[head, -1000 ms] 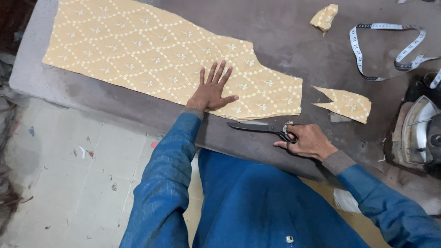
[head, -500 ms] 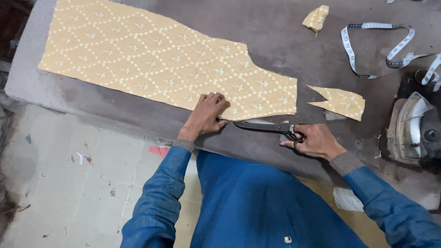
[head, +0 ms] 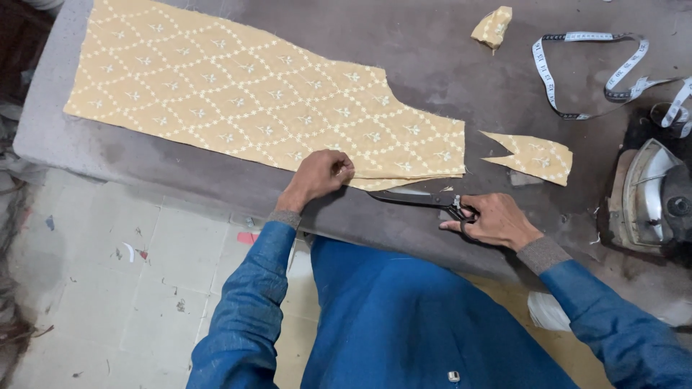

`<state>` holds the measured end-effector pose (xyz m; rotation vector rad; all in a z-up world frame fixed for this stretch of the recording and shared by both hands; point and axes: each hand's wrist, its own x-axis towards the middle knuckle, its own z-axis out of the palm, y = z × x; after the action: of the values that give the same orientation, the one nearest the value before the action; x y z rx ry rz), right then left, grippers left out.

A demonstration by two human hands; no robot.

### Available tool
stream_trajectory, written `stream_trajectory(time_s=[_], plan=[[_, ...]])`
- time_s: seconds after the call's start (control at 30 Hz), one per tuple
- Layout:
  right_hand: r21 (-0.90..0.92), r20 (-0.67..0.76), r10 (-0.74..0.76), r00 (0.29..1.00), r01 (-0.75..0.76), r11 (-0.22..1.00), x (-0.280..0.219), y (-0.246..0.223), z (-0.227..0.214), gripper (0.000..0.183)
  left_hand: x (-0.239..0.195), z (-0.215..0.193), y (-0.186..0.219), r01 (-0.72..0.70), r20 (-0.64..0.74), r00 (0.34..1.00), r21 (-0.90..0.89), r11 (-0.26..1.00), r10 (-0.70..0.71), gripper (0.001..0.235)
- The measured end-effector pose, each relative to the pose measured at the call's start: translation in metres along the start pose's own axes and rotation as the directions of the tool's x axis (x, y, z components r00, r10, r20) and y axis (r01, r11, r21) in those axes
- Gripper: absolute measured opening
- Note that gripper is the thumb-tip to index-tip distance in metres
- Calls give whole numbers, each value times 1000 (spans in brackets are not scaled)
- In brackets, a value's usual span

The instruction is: Cutting patterned yellow fabric into garment pieces using tailor scissors on a professional cutting table.

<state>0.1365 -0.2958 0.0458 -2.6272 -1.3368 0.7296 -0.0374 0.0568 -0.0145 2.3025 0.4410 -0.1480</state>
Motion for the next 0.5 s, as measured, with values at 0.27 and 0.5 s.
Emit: stream_trajectory(time_s=[0.27, 0.5], plan=[[-17, -12, -72, 997, 72, 997, 18, -30, 2, 52, -3, -6, 4, -106, 122, 989, 225, 969, 80, 36], [14, 20, -99, 995, 99, 995, 28, -44, 6, 51, 4, -5, -2, -15, 154, 988, 100, 995, -1, 17]])
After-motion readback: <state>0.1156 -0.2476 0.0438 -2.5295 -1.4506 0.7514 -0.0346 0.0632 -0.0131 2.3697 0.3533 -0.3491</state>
